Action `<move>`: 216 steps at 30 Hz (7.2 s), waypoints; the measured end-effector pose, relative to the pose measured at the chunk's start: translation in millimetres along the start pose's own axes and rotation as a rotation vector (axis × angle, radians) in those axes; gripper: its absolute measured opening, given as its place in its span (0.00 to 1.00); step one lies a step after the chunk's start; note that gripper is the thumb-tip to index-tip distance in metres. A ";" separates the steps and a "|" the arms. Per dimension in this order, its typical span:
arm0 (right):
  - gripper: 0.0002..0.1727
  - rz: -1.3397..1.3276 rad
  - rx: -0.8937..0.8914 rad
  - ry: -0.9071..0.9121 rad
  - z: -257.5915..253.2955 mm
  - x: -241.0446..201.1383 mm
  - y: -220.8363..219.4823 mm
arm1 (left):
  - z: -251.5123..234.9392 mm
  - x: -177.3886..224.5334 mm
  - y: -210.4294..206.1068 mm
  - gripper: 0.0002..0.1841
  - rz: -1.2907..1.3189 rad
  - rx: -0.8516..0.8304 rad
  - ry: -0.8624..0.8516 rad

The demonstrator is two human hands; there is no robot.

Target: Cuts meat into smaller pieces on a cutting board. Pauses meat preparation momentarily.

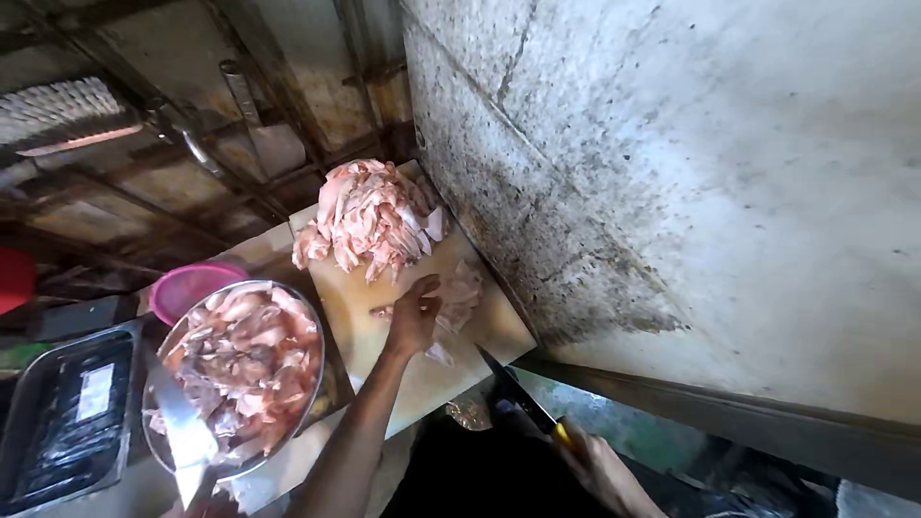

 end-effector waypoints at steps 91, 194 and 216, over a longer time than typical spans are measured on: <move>0.24 -0.453 0.030 -0.157 -32.0 -83.2 -93.9 | 79.3 -79.0 -52.4 0.09 -0.700 -0.027 -0.428; 0.25 -0.354 -0.019 -0.197 -54.9 -148.4 -127.5 | 68.9 -97.2 -43.0 0.04 -0.488 -0.019 -0.079; 0.26 -0.264 -0.077 -0.192 -19.5 -101.1 -120.5 | 52.8 -108.0 -19.2 0.14 -0.572 0.072 0.153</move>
Point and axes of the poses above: each hand's wrist, its own z-axis away from the middle knuckle, its own y-axis out of the back of the hand, x = y × z, the point moved 6 cm from there along -z, towards the middle knuckle, and after that the axes turned 5 degrees about -z, right-handed, at the moved point
